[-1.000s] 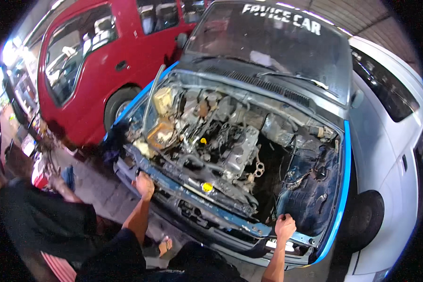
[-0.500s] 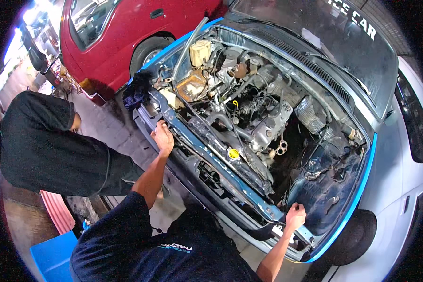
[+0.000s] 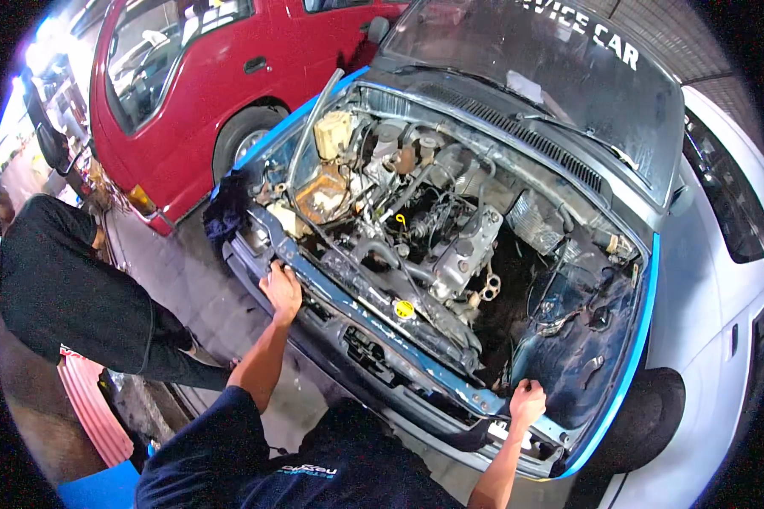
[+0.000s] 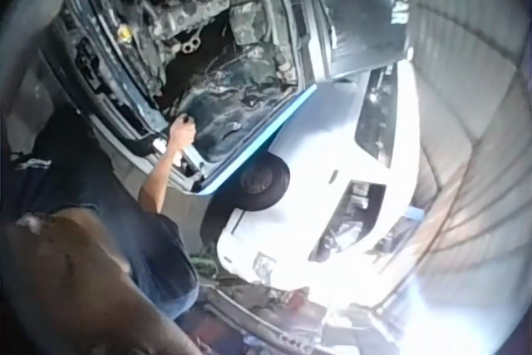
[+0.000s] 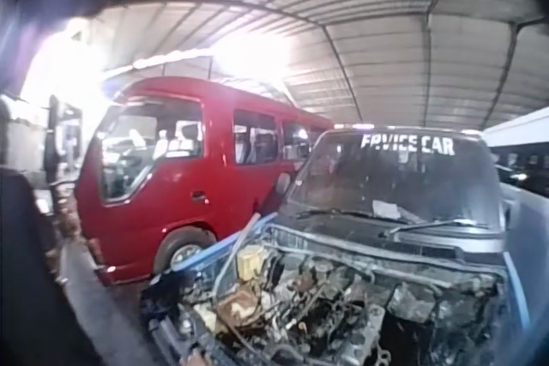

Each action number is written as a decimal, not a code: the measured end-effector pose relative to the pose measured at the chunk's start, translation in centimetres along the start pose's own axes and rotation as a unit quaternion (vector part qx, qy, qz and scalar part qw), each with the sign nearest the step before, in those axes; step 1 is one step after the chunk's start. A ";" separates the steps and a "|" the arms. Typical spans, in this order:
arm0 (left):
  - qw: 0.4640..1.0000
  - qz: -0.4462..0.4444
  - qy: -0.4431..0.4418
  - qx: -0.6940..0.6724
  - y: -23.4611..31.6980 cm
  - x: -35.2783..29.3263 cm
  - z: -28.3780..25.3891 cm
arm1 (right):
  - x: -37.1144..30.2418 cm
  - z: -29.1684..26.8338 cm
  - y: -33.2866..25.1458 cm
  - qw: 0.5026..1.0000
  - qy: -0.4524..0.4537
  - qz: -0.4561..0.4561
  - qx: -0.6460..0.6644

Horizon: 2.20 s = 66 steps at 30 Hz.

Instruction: The person holds the front frame of a car, touches engine components by hand, and works around the open engine bay with other mechanics.

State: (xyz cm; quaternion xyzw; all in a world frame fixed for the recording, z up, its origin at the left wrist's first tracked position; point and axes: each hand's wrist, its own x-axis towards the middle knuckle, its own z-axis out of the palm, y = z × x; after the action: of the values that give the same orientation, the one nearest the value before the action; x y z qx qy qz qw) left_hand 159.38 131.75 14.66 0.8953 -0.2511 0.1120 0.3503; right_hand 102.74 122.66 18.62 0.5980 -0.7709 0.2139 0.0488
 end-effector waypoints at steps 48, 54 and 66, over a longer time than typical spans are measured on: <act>0.571 0.035 -0.649 -0.502 -25.3 16.8 -7.0 | -11.3 11.5 -50.7 0.996 -0.086 -0.030 0.025; 0.509 0.065 -0.759 -0.402 -32.7 18.8 -4.5 | -10.2 11.9 -51.7 0.995 -0.074 0.059 -0.027; 0.727 0.029 -0.655 -0.204 -45.9 41.0 -4.3 | -6.9 14.5 -52.7 0.982 -0.088 0.166 0.010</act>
State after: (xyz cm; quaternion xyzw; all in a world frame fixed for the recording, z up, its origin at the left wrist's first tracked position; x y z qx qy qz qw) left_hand 218.36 148.29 6.99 0.6453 -0.4612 -0.5462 0.2695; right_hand 156.96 113.01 17.51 0.4788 -0.8585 0.1730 -0.0614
